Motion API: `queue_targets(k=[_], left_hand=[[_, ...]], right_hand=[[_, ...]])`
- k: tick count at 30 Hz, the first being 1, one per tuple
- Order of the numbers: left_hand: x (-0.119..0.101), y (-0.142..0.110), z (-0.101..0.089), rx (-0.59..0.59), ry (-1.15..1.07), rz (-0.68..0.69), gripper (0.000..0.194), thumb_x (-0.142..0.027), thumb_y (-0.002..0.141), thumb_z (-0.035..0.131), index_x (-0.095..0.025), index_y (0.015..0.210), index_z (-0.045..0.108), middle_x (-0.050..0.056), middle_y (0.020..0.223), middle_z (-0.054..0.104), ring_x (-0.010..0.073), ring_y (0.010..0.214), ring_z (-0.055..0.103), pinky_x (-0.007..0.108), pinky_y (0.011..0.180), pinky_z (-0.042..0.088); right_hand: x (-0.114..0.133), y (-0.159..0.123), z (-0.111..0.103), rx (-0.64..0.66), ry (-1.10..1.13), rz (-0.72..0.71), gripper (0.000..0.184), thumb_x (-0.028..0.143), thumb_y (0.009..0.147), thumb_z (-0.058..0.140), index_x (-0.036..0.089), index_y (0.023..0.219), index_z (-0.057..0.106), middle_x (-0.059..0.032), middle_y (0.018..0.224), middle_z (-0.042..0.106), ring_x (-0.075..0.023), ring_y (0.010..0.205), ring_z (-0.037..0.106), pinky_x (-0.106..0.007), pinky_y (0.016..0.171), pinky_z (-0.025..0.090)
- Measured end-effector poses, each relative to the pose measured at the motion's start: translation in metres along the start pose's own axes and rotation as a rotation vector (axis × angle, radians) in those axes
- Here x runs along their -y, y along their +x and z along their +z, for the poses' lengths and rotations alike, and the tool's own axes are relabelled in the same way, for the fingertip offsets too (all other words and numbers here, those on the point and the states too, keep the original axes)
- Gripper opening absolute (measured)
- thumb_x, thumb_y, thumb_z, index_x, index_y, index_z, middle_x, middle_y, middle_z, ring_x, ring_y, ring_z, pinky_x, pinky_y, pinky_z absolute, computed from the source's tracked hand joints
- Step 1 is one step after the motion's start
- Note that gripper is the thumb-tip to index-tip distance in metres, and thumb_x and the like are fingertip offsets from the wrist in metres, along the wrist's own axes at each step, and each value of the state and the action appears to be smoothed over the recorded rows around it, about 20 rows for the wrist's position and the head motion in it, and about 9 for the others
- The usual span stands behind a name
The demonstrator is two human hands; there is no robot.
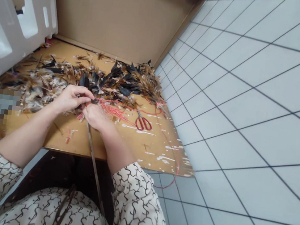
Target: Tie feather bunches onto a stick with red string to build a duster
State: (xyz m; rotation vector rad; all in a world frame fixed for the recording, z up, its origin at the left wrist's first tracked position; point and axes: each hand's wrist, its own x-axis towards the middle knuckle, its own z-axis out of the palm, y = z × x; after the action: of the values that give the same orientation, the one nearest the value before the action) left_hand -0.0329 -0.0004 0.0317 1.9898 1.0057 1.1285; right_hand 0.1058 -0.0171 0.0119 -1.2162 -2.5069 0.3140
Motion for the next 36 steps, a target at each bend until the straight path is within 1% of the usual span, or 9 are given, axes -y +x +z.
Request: queue_targets(k=[6,8,10,12,15,18,23,30,36], left_hand=[[0.013,-0.002,-0.011,-0.111,0.090,0.134,0.022,-0.028,0.074,0.054,-0.018,0.087,0.068,0.007,0.106,0.065,0.0172,0.089,0.058,0.031,0.079,0.046],[0.013,-0.005,-0.014,-0.230,0.094,0.118,0.021,-0.032,0.074,0.055,-0.016,0.083,0.067,0.008,0.100,0.064,0.0146,0.079,0.057,0.027,0.069,0.046],[0.011,-0.008,-0.014,-0.271,0.086,0.057,0.022,-0.035,0.074,0.057,-0.015,0.071,0.065,0.005,0.077,0.063,0.0117,0.064,0.053,0.024,0.059,0.042],[0.009,-0.010,-0.013,-0.162,0.055,-0.039,0.023,-0.035,0.072,0.058,-0.014,0.063,0.063,0.001,0.058,0.057,0.0099,0.052,0.047,0.023,0.051,0.038],[0.009,-0.010,-0.007,0.013,0.006,-0.142,0.017,-0.029,0.067,0.059,-0.014,0.070,0.066,-0.001,0.054,0.056,0.0095,0.048,0.045,0.022,0.048,0.036],[0.014,-0.007,-0.001,0.020,-0.012,-0.204,0.021,-0.027,0.064,0.058,-0.014,0.077,0.067,-0.001,0.058,0.061,0.0100,0.049,0.048,0.022,0.049,0.037],[0.020,-0.004,0.003,0.057,-0.021,-0.307,0.018,-0.031,0.063,0.061,-0.013,0.060,0.063,-0.001,0.049,0.057,0.0096,0.046,0.047,0.021,0.046,0.035],[0.002,-0.003,0.007,0.131,-0.083,-0.517,0.019,-0.012,0.070,0.054,-0.014,0.051,0.053,-0.005,0.039,0.047,0.0045,0.034,0.036,0.018,0.038,0.028],[0.001,-0.002,0.010,0.161,-0.239,-0.659,0.023,-0.008,0.078,0.051,-0.013,0.056,0.052,-0.003,0.045,0.053,0.0067,0.039,0.049,0.019,0.046,0.042]], right_hand=[[-0.008,-0.002,0.005,-0.018,0.010,0.034,0.032,0.029,0.094,0.027,0.015,0.085,0.054,-0.0091,0.086,0.065,-0.0156,0.076,0.057,-0.028,0.072,0.040],[-0.008,-0.002,0.003,0.001,0.013,0.076,0.033,0.030,0.094,0.027,0.016,0.083,0.055,-0.0081,0.083,0.065,-0.0150,0.074,0.057,-0.026,0.070,0.039],[-0.010,-0.003,0.001,0.006,0.021,0.116,0.034,0.031,0.094,0.027,0.016,0.081,0.055,-0.0079,0.083,0.065,-0.0151,0.073,0.056,-0.026,0.069,0.039],[-0.012,-0.004,0.000,0.012,0.032,0.137,0.034,0.031,0.094,0.027,0.016,0.082,0.055,-0.0082,0.084,0.065,-0.0155,0.074,0.057,-0.026,0.070,0.040],[-0.016,-0.005,0.000,0.009,0.030,0.141,0.034,0.033,0.094,0.027,0.016,0.086,0.055,-0.0079,0.086,0.065,-0.0154,0.077,0.057,-0.026,0.071,0.041],[-0.017,-0.005,0.000,0.002,0.023,0.124,0.035,0.032,0.094,0.026,0.016,0.089,0.056,-0.0078,0.088,0.066,-0.0153,0.078,0.057,-0.026,0.073,0.041],[-0.013,-0.004,-0.001,0.036,-0.004,0.107,0.033,0.030,0.094,0.028,0.014,0.094,0.057,-0.0101,0.094,0.066,-0.0168,0.083,0.058,-0.028,0.076,0.040],[-0.008,-0.002,-0.003,0.101,-0.027,0.125,0.030,0.026,0.092,0.032,0.012,0.091,0.058,-0.0126,0.093,0.066,-0.0178,0.083,0.057,-0.029,0.075,0.039],[-0.020,0.000,0.004,0.002,0.276,0.178,0.025,0.025,0.087,0.040,0.015,0.071,0.056,-0.0019,0.069,0.059,-0.0110,0.065,0.049,-0.024,0.064,0.036]])
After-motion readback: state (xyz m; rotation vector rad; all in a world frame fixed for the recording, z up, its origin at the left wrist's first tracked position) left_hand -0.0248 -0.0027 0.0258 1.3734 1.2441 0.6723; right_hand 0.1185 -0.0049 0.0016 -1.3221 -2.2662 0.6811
